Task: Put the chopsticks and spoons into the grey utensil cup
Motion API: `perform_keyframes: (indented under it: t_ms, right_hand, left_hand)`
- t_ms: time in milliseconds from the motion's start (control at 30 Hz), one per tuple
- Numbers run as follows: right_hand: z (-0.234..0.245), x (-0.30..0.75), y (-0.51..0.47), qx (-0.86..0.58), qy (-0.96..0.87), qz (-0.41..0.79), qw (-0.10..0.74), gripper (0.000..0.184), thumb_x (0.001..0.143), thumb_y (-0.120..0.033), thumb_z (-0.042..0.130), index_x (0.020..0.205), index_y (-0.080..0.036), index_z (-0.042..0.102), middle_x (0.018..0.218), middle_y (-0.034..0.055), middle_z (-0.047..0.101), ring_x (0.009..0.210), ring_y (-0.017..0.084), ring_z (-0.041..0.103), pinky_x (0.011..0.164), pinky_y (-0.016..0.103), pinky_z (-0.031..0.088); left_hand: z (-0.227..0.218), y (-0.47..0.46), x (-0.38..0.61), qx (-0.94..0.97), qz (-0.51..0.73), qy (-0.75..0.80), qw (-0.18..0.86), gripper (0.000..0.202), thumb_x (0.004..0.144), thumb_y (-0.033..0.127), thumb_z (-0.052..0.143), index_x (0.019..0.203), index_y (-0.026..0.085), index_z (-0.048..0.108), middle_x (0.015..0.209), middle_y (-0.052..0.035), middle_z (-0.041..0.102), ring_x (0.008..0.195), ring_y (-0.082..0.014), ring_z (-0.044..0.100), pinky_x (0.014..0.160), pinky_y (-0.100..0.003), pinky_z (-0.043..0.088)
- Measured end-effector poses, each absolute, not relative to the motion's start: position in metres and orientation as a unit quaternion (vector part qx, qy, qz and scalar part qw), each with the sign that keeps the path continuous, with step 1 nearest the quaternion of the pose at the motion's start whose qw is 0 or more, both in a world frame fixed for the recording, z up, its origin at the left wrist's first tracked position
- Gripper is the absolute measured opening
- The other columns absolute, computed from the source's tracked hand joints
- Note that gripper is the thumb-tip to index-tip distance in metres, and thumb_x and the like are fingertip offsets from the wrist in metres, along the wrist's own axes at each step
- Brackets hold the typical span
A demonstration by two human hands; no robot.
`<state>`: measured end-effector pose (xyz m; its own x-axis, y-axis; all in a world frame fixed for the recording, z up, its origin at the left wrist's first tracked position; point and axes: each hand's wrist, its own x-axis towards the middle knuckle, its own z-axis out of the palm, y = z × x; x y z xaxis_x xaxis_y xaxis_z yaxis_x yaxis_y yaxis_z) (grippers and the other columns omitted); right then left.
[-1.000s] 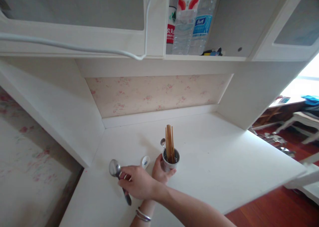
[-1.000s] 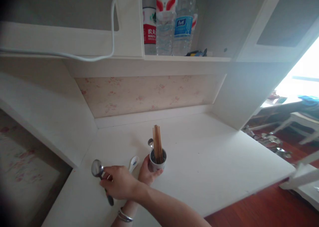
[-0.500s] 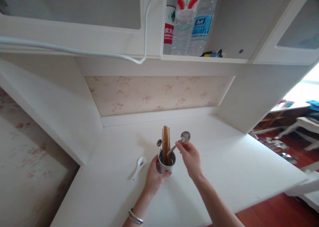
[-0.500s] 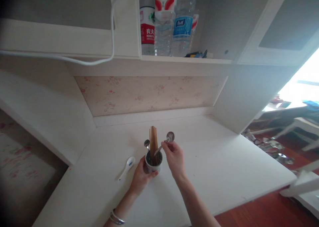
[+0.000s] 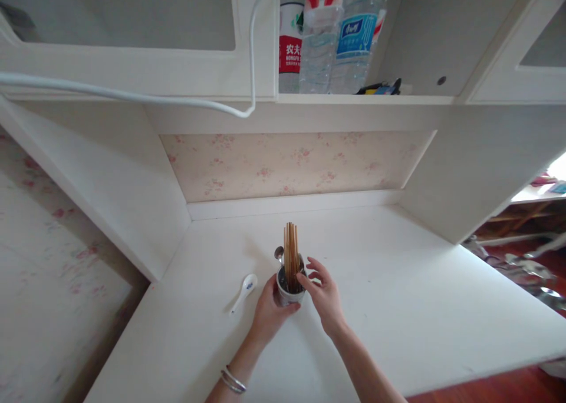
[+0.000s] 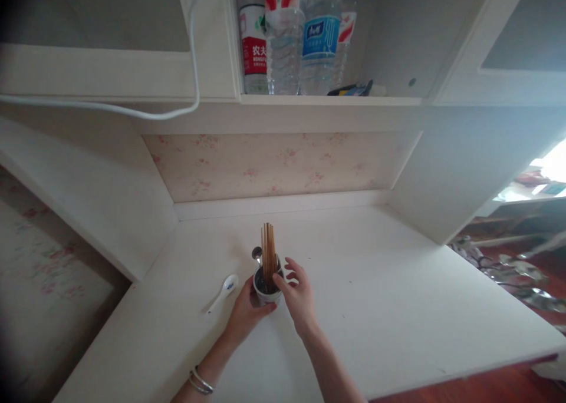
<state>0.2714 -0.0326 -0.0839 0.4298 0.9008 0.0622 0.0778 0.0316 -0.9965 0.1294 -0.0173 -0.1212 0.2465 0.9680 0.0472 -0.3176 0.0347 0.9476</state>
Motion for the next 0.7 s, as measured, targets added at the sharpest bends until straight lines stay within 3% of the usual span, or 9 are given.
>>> perform_keyframes:
  t_ms: [133, 300, 433, 600, 700]
  right_hand:
    - [-0.094, 0.275, -0.042, -0.572, -0.469, 0.353, 0.574, 0.071, 0.07, -0.042, 0.075, 0.133, -0.024, 0.048, 0.123, 0.0097, 0.06, 0.106, 0.026, 0.058, 0.089, 0.04, 0.05]
    - [-0.11, 0.272, -0.053, -0.546, -0.528, 0.364, 0.54, 0.086, 0.071, -0.041, 0.076, 0.143, -0.025, 0.031, 0.142, 0.0109, 0.048, 0.131, 0.029, 0.044, 0.106, 0.047, 0.038]
    - [-0.12, 0.273, -0.052, -0.539, -0.548, 0.363, 0.527, 0.081, 0.074, -0.038, 0.073, 0.142, -0.029, 0.031, 0.146, 0.0086, 0.044, 0.134, 0.029, 0.041, 0.108, 0.049, 0.036]
    - [-0.138, 0.278, -0.046, -0.542, -0.559, 0.368, 0.508, 0.086, 0.071, -0.029, 0.076, 0.142, -0.03, 0.029, 0.14, 0.0079, 0.051, 0.125, 0.029, 0.05, 0.106, 0.05, 0.039]
    - [-0.146, 0.279, -0.045, -0.551, -0.579, 0.349, 0.489, 0.086, 0.069, -0.027, 0.077, 0.142, -0.028, 0.031, 0.137, 0.0087, 0.053, 0.126, 0.031, 0.049, 0.106, 0.051, 0.038]
  left_hand:
    - [-0.117, -0.019, 0.133, 0.507, 0.508, 0.34, 0.609, 0.07, 0.06, 0.015, 0.082, 0.124, 0.017, 0.052, 0.125, -0.0144, 0.063, 0.116, -0.0291, 0.059, 0.103, -0.044, 0.043]
    - [-0.11, -0.026, 0.131, 0.561, 0.487, 0.376, 0.554, 0.075, 0.062, 0.019, 0.081, 0.13, 0.018, 0.048, 0.128, -0.0139, 0.06, 0.116, -0.0291, 0.058, 0.102, -0.044, 0.044]
    - [-0.103, -0.027, 0.106, 0.629, 0.428, 0.479, 0.437, 0.07, 0.064, 0.02, 0.077, 0.129, 0.019, 0.05, 0.129, -0.0119, 0.058, 0.109, -0.0254, 0.06, 0.097, -0.041, 0.048]
    - [-0.079, -0.001, 0.058, 0.716, 0.296, 0.581, 0.25, 0.022, 0.084, 0.024, 0.053, 0.104, 0.018, 0.062, 0.107, -0.0076, 0.063, 0.081, -0.0171, 0.063, 0.081, -0.033, 0.051]
    - [-0.072, 0.019, 0.039, 0.761, 0.168, 0.606, 0.161, 0.032, 0.087, 0.029, 0.051, 0.115, 0.016, 0.058, 0.117, -0.0117, 0.061, 0.098, -0.0217, 0.061, 0.091, -0.034, 0.044]
